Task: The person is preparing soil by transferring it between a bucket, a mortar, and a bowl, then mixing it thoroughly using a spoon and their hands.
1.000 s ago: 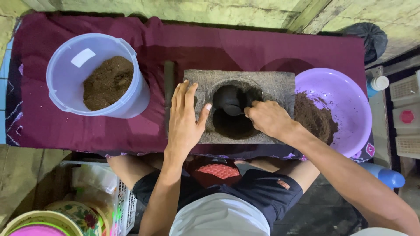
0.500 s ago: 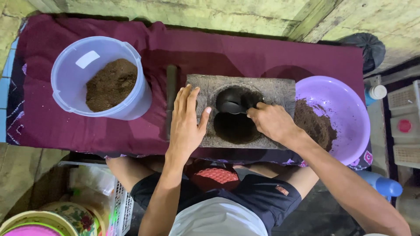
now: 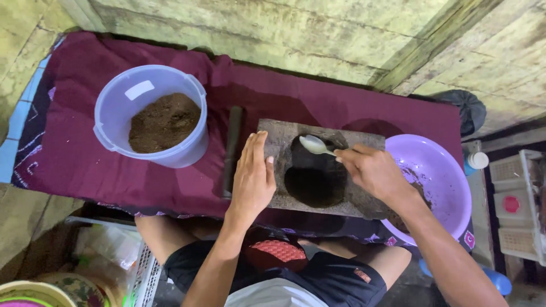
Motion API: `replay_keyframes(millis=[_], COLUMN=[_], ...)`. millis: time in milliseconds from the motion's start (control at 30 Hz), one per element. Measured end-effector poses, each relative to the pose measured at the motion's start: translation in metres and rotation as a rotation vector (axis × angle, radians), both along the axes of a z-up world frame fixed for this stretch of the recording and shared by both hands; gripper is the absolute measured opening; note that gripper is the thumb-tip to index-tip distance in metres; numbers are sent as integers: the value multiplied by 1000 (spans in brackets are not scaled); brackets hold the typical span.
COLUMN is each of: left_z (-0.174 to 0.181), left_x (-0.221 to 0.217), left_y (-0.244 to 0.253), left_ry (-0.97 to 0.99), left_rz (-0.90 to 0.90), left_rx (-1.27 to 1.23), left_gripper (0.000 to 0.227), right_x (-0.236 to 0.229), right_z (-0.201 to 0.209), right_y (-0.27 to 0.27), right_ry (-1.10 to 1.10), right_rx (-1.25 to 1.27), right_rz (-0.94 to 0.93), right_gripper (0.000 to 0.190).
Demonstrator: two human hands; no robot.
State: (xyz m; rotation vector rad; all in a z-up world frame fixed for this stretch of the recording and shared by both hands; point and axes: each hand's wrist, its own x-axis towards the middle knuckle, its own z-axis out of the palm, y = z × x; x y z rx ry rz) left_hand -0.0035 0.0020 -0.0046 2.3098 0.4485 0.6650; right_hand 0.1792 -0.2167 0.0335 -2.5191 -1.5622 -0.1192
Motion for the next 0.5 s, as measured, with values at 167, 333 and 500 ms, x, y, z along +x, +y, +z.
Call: replay_keyframes(millis=[167, 333, 500], left_z=[-14, -23, -1], left_x=[-3, -21, -76], left_y=[3, 16, 67], left_ry=[-136, -247, -364], left_rz=[60, 102, 337], left_rx=[-90, -193, -360], left_gripper=[52, 55, 40], right_x=[-3, -29, -61], right_z=[10, 53, 94], right_y=[3, 39, 101], right_ry=[-46, -111, -96], right_rx=[62, 84, 164], right_rz=[18, 122, 377], right_gripper=[17, 15, 21])
